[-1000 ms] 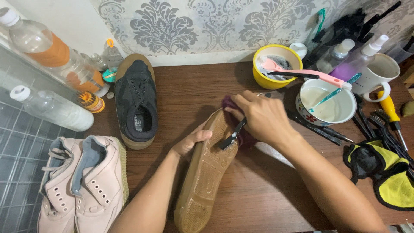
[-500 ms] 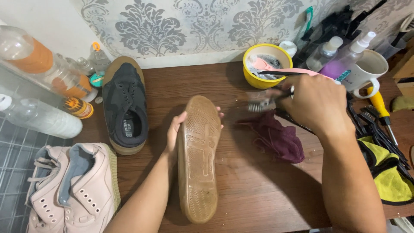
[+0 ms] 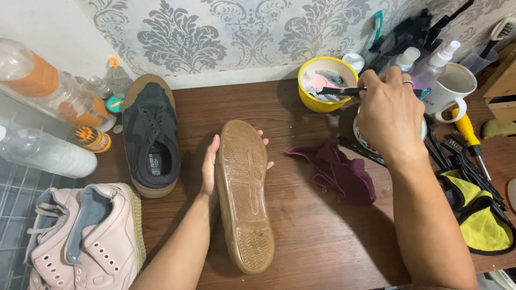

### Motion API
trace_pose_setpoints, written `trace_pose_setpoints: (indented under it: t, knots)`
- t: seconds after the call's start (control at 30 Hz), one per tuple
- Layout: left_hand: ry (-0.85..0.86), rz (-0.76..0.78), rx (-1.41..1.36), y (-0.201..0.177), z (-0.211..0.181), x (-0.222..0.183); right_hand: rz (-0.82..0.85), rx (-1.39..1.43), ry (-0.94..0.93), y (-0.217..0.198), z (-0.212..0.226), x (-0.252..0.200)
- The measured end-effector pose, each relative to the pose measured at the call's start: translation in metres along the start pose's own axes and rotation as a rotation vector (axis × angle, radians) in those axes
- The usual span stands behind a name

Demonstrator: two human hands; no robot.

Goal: The person is brushing the side of a shoe sole with a small brush and cleaning solution, then wiping it with a cloth.

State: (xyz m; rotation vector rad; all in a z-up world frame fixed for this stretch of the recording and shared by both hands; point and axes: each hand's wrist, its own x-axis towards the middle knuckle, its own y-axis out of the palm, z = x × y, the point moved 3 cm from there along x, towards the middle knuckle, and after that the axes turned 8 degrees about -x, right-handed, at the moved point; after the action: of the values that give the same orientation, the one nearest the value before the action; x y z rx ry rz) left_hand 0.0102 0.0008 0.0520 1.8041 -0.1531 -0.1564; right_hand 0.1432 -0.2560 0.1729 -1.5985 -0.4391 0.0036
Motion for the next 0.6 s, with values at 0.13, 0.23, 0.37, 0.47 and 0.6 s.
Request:
trace_pose_setpoints:
  t: [0.13, 0.23, 0.37, 0.47, 0.6]
  knots:
    - [-0.014, 0.025, -0.002, 0.000, 0.002, 0.000, -0.012, 0.009, -0.020, 0.008, 0.001, 0.001]
    - [-0.040, 0.075, -0.034, -0.002, 0.004, 0.002, -0.048, 0.005, -0.045, 0.012, 0.002, 0.001]
    - [-0.089, -0.060, -0.104, -0.011, 0.006, 0.004, -0.123, -0.007, -0.084, 0.007, 0.007, -0.002]
    - [-0.105, -0.062, -0.105, -0.014, 0.008, 0.004, -0.141, -0.031, -0.108, 0.005, 0.011, -0.003]
    - [-0.127, -0.083, -0.069, -0.014, 0.011, 0.005, -0.120, -0.040, -0.120, 0.010, 0.015, -0.002]
